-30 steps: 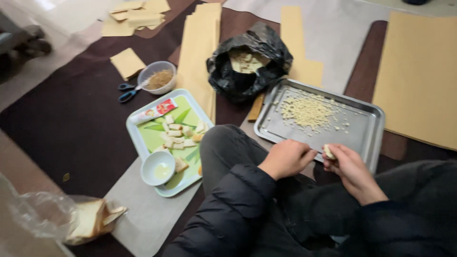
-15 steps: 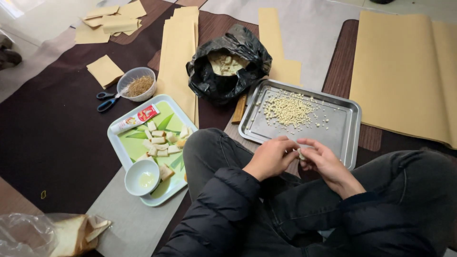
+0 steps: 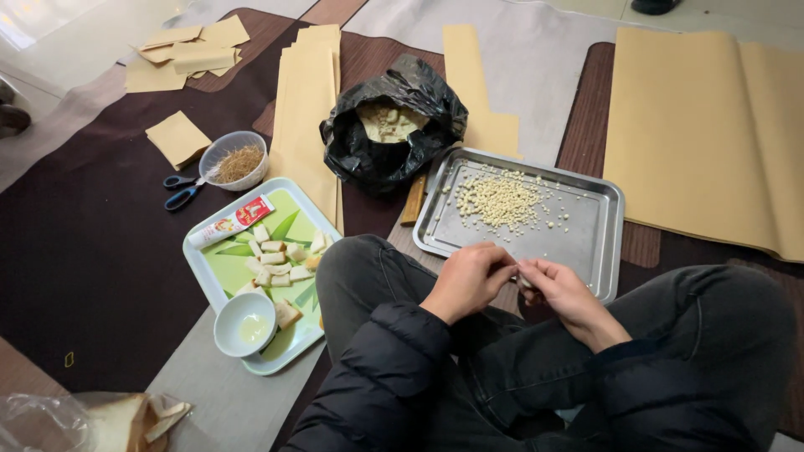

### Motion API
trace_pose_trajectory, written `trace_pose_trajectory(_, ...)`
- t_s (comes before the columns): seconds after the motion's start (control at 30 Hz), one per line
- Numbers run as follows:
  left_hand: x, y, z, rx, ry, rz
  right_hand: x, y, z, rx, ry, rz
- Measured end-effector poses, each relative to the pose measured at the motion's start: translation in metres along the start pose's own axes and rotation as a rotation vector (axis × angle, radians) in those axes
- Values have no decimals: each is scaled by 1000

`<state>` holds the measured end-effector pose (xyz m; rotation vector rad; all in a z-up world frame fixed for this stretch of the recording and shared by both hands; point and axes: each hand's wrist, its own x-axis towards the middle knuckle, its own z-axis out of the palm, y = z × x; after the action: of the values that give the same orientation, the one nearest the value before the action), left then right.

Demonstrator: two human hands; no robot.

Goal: Preparing small dough balls by incorporating small white ingredients from a tray

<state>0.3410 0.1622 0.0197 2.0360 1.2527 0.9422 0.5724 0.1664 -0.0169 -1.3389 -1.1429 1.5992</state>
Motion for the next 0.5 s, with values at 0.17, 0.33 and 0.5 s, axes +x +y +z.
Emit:
trace_pose_trajectory(0.17, 0, 7, -7, -19, 52, -16, -1, -6, 4, 14, 20, 3)
trace_pose_trajectory(0.33, 0, 12, -17, -88, 137, -88, 5, 0, -6, 6, 55, 29)
trace_pose_trajectory(0.5, -1, 21, -18, -71, 137, -139, -3, -15, 8, 14, 45, 24)
